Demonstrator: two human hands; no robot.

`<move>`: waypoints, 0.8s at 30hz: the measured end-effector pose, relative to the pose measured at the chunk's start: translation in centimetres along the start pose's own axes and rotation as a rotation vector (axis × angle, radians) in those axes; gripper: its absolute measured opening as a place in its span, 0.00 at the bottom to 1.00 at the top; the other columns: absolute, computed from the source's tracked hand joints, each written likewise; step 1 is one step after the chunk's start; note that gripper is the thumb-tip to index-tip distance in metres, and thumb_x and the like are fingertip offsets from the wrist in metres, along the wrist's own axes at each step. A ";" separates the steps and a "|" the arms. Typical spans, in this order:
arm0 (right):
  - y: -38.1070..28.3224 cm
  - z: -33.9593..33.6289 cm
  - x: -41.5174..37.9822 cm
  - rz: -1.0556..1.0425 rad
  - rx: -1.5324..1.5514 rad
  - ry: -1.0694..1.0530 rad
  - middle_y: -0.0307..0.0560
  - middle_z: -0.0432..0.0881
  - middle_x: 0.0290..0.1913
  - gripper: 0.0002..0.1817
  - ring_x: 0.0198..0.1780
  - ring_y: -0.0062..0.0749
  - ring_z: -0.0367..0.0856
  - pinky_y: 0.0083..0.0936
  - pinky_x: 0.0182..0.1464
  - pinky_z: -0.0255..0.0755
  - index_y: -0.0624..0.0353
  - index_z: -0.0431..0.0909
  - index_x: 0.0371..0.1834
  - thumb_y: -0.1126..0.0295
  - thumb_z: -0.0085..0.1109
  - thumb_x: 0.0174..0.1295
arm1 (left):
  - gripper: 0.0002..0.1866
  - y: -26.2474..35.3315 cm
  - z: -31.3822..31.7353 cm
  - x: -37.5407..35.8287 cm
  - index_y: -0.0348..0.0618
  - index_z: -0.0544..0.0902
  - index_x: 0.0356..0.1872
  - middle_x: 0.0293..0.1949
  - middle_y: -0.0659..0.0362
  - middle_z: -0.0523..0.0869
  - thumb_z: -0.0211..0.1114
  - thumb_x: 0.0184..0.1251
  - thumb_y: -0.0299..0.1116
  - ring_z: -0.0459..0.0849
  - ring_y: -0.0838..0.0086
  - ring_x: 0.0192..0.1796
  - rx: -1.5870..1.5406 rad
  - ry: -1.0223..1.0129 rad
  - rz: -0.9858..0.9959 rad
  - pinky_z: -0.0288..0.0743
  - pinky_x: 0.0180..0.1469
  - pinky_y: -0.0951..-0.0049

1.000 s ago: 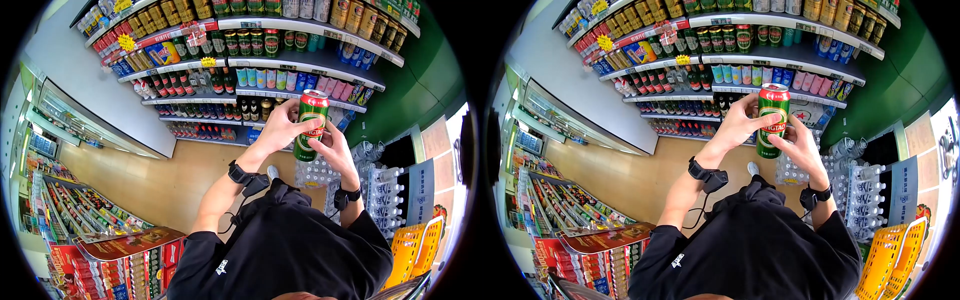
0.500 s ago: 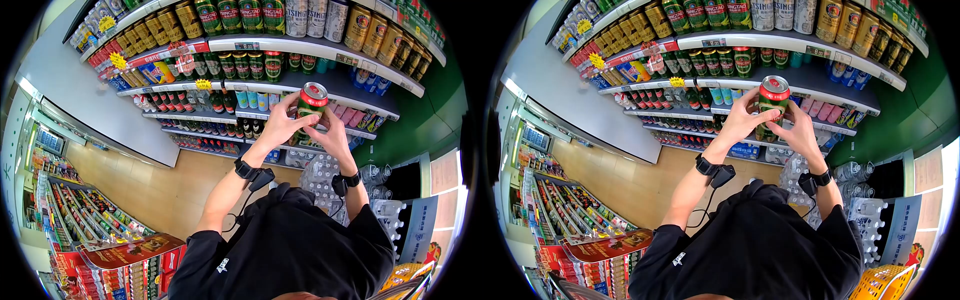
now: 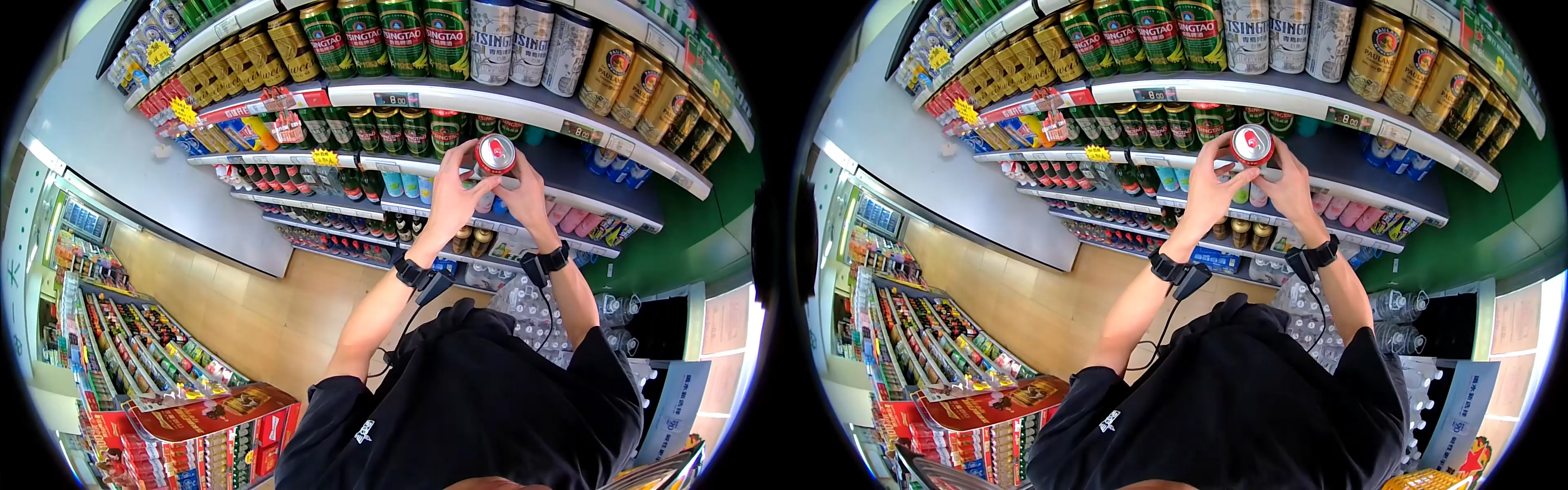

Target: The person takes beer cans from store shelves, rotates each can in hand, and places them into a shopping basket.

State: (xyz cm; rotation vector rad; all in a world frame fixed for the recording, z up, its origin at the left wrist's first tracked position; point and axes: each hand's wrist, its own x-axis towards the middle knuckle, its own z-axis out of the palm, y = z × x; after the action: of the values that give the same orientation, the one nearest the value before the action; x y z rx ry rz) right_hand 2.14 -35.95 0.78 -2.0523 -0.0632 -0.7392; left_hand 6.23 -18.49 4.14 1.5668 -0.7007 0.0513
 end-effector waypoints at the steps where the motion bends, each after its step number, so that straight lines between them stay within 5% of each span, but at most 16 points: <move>1: 0.1 0.1 0.5 -0.010 0.026 -0.001 0.63 0.81 0.63 0.42 0.65 0.46 0.83 0.36 0.65 0.77 0.63 0.69 0.72 0.73 0.77 0.51 | 0.37 -0.4 0.1 0.4 0.41 0.72 0.69 0.67 0.53 0.77 0.80 0.59 0.29 0.79 0.64 0.67 -0.017 -0.001 -0.017 0.80 0.65 0.62; 17: 5.7 2.4 4.6 -0.051 0.048 0.000 0.64 0.83 0.59 0.39 0.62 0.42 0.85 0.34 0.63 0.79 0.71 0.71 0.67 0.70 0.80 0.53 | 0.34 -5.5 0.5 3.1 0.40 0.67 0.72 0.69 0.50 0.75 0.68 0.65 0.18 0.75 0.62 0.72 -0.032 0.010 -0.023 0.77 0.68 0.64; 24: 5.5 2.5 6.1 0.011 0.167 -0.061 0.61 0.84 0.59 0.35 0.60 0.38 0.85 0.34 0.64 0.79 0.72 0.72 0.64 0.69 0.78 0.56 | 0.29 -7.6 0.5 3.0 0.38 0.69 0.67 0.64 0.49 0.77 0.62 0.65 0.14 0.79 0.63 0.66 0.038 0.127 0.000 0.79 0.60 0.67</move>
State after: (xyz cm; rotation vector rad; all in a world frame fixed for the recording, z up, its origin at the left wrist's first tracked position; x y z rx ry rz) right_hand 10.11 -38.56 -1.20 -1.9138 -0.1440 -0.6431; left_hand 11.92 -20.47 -1.37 1.5852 -0.6022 0.1635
